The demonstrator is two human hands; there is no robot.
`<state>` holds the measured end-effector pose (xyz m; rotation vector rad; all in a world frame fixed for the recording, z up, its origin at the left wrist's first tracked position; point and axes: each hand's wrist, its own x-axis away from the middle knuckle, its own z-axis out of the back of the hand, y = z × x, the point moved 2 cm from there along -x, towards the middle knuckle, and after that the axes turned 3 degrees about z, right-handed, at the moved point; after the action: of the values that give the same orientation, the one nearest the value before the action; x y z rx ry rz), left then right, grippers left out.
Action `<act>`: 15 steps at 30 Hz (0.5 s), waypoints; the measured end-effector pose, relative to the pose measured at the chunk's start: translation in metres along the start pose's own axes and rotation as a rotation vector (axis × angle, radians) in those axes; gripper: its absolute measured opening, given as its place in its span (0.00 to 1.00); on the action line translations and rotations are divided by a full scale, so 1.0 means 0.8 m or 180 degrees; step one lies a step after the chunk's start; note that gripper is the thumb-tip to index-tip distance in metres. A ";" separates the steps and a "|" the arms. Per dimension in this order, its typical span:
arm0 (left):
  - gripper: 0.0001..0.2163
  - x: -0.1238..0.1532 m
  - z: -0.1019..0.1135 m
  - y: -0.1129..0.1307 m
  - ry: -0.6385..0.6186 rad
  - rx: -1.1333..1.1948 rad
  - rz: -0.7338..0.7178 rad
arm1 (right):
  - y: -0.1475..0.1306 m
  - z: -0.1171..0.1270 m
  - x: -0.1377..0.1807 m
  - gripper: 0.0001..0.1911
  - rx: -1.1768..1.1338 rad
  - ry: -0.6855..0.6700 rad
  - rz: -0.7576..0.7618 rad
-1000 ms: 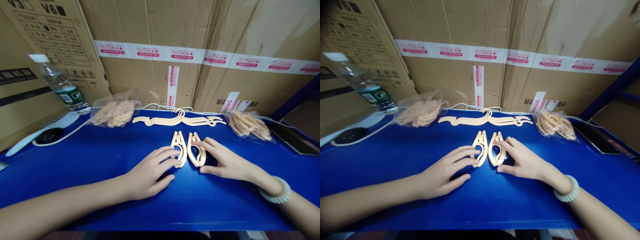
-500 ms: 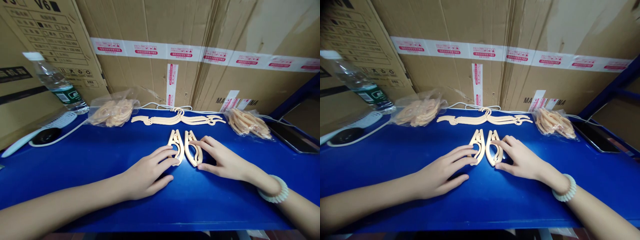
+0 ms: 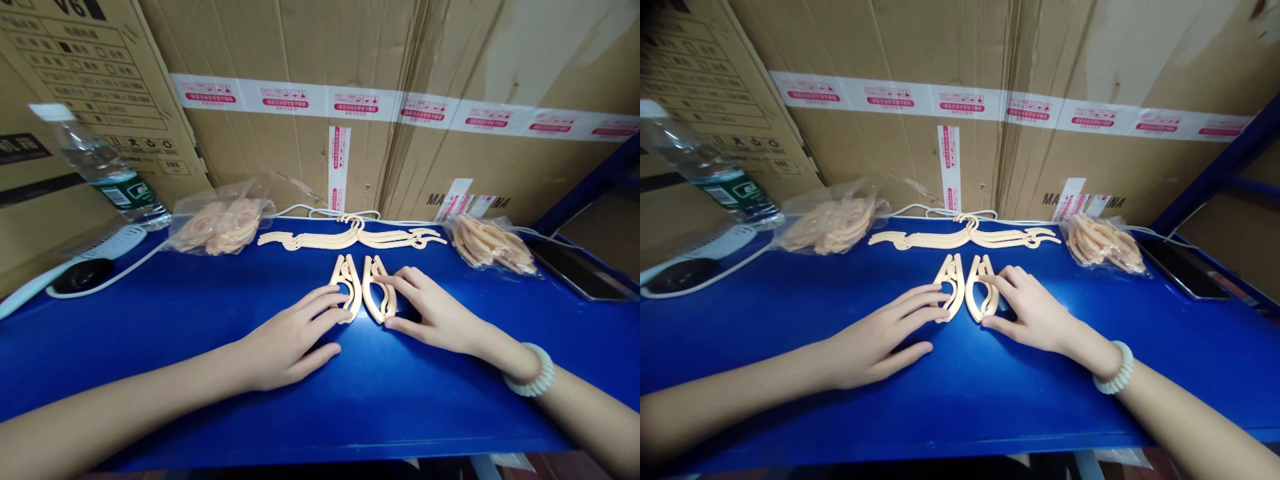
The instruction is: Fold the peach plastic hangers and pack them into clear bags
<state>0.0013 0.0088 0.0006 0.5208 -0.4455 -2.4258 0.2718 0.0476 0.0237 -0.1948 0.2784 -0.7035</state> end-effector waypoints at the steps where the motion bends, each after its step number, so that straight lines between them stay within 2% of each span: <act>1: 0.17 0.000 0.000 0.000 0.0012 0.0030 -0.0011 | 0.000 0.000 0.000 0.33 0.0012 0.0005 0.0007; 5: 0.16 -0.002 0.004 -0.001 0.0101 0.0305 -0.0018 | 0.000 0.000 0.001 0.34 0.0042 0.0012 0.0035; 8: 0.20 -0.003 0.007 -0.003 0.0302 0.0729 0.0132 | 0.001 0.001 0.001 0.36 0.0006 -0.0027 0.0031; 10: 0.21 -0.004 0.008 -0.006 0.0476 0.1227 0.0360 | 0.003 0.002 0.001 0.37 -0.0058 -0.0030 0.0007; 15: 0.14 -0.004 0.006 -0.020 0.0955 0.2339 0.1190 | 0.010 0.006 0.004 0.36 -0.0151 -0.0011 -0.0092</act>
<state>-0.0063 0.0240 -0.0014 0.9868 -1.1897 -1.7376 0.2807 0.0521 0.0257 -0.2454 0.2897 -0.7255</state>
